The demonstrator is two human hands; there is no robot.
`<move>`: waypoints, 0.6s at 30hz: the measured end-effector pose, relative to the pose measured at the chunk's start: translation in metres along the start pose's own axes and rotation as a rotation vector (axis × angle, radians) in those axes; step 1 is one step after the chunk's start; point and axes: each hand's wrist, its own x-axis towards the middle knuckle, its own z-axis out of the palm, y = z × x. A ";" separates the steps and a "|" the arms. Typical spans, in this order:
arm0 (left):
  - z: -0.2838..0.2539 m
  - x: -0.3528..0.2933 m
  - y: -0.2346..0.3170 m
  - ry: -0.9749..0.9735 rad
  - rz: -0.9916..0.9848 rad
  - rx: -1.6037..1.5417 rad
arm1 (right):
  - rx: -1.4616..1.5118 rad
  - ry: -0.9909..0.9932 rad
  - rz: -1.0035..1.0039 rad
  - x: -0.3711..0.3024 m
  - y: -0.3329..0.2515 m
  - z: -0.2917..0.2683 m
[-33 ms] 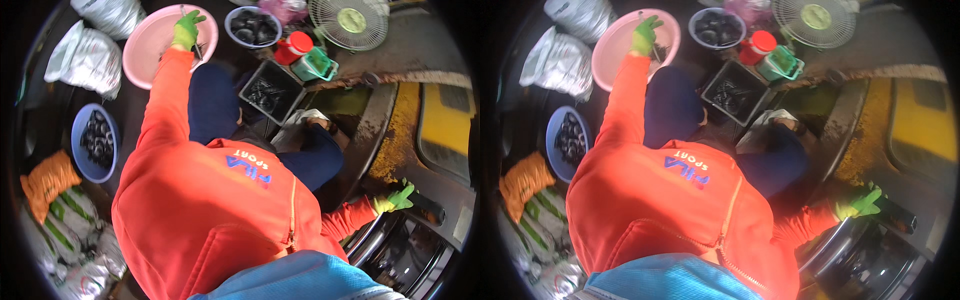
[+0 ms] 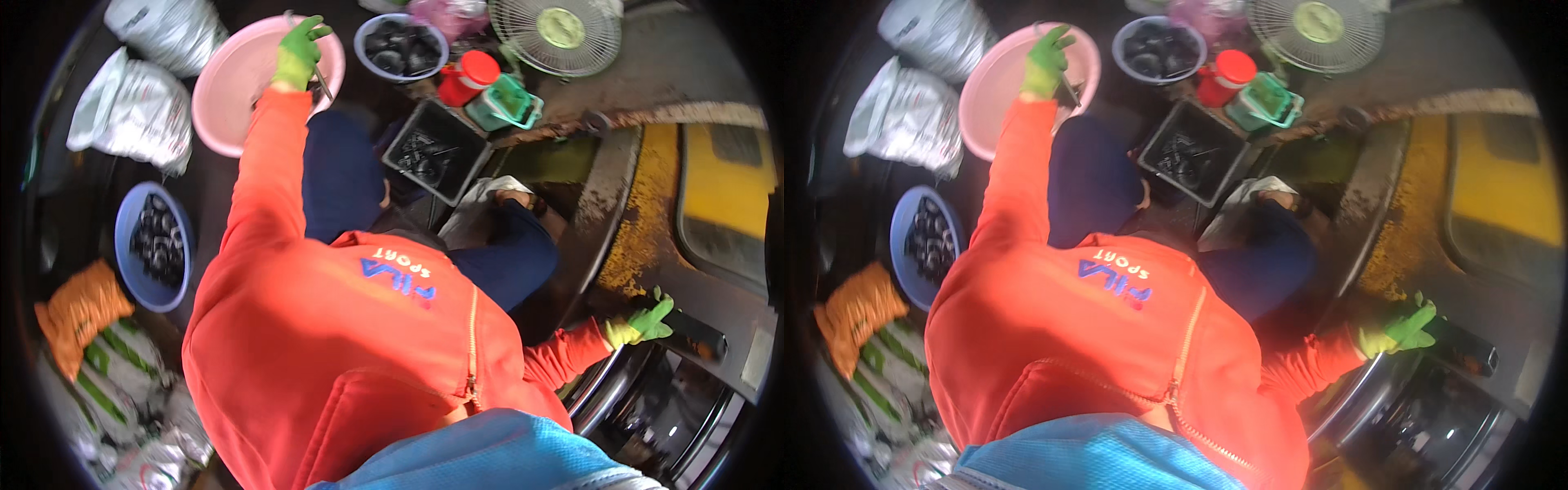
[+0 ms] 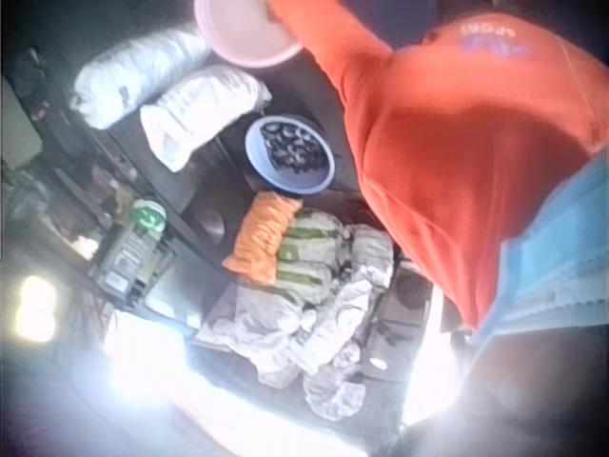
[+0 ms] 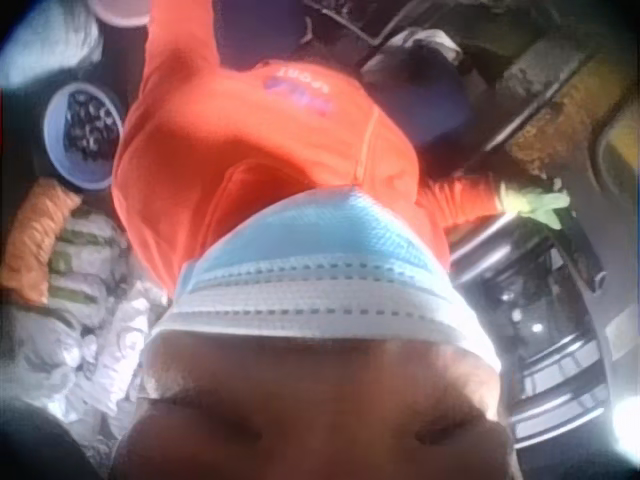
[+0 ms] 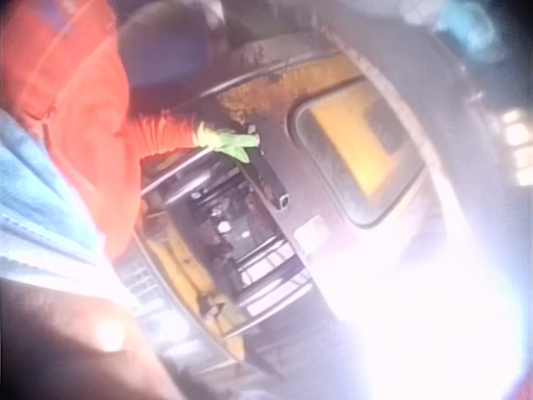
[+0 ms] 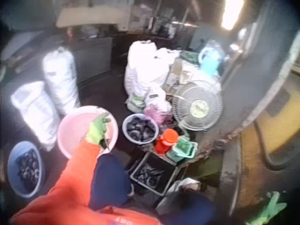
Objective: The person sits on the floor and uses a metal rod to scrape and clean dark metal parts inside a rectangular tray. They repeatedly pick up parts, scrape them, and place them into a nearby bowl. The person also handles a larger cylindrical part, scraping its interior and exterior surfaces.
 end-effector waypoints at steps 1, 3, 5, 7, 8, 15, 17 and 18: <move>0.021 0.002 0.015 0.026 -0.134 -0.411 | -0.248 0.070 -0.095 -0.006 -0.004 -0.009; 0.066 -0.010 0.029 -0.095 -0.289 -0.791 | -0.540 0.367 -0.408 -0.018 -0.012 -0.019; 0.111 -0.032 0.023 -0.099 -0.496 -0.839 | -0.579 0.500 -0.691 -0.027 -0.022 -0.021; 0.149 -0.073 -0.001 -0.160 -0.624 -0.862 | -0.302 0.284 -0.978 -0.029 -0.031 -0.016; 0.160 -0.093 -0.016 -0.215 -0.748 -0.969 | -0.358 0.197 -1.029 -0.031 -0.034 -0.011; 0.178 -0.210 -0.130 -0.166 -1.256 -0.789 | -0.414 0.273 -0.755 -0.001 -0.041 -0.027; 0.171 -0.211 -0.150 -0.352 -1.214 -0.809 | -0.411 0.343 -0.900 0.012 -0.041 -0.048; 0.167 -0.208 -0.156 -0.385 -1.231 -0.817 | -0.489 0.376 -0.939 0.016 -0.041 -0.059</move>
